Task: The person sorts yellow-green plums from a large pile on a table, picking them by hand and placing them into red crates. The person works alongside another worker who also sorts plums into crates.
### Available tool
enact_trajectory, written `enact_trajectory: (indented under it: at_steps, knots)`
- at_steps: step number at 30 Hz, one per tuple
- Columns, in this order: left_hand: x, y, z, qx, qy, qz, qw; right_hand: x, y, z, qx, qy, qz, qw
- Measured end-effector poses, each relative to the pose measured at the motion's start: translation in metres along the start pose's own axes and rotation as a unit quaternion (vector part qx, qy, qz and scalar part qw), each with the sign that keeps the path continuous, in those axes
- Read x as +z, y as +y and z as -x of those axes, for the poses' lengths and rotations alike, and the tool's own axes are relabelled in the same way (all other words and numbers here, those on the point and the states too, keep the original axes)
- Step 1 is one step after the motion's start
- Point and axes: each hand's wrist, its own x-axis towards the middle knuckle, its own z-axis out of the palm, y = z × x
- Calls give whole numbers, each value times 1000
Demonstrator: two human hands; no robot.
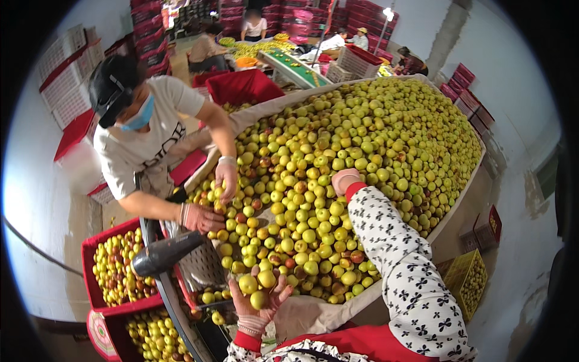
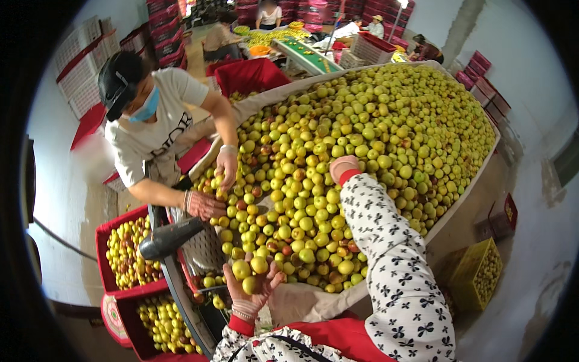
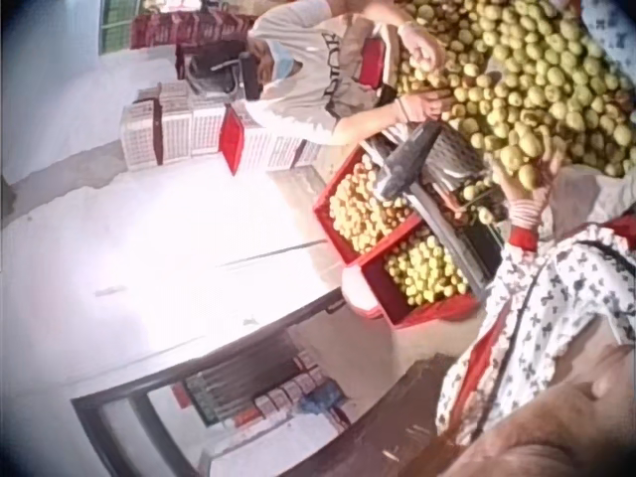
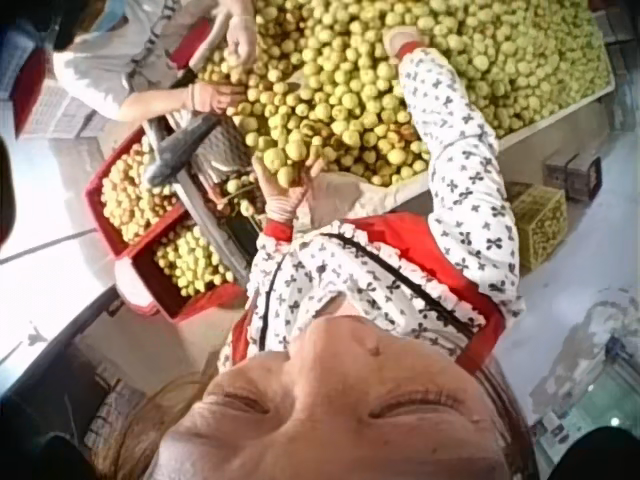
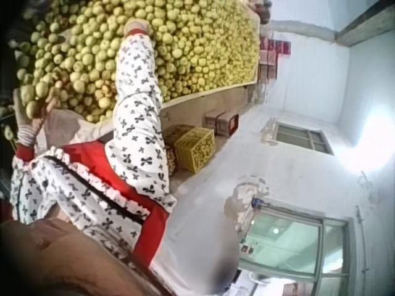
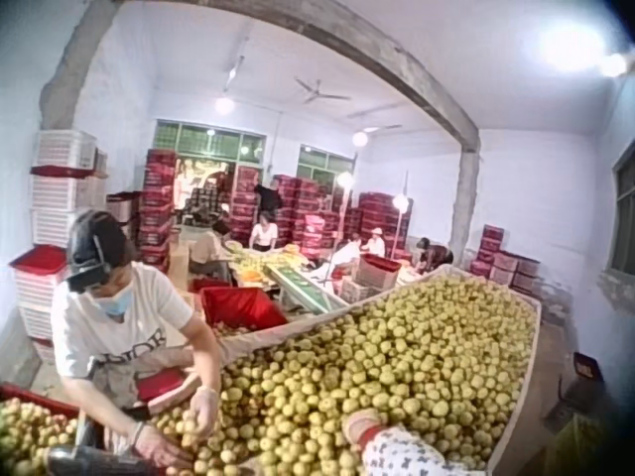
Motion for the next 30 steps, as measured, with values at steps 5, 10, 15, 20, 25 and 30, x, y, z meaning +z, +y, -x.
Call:
enact_trajectory:
  at_steps: [5, 10, 15, 20, 25, 30]
  knots:
    - [-9, -4, -5, 3, -13, 23, 1000, 3, 3, 23, 6, -69, -75, 995]
    - [-8, -12, -17, -20, -15, 52, 998, -4, -22, 104, -15, 95, -319, 943]
    - [-3, -24, -27, -5, 6, 44, 999, 43, -114, 193, -301, 347, -473, 752]
    - [-24, -14, -15, -14, -25, 55, 998, 78, -152, 243, -408, 327, -443, 729]
    - [-23, -10, 9, 36, -18, 24, 999, 104, -93, 234, -227, 292, -438, 820]
    - [-29, -1, 35, 33, -1, 14, 999, 125, -67, 217, -39, 115, -327, 937]
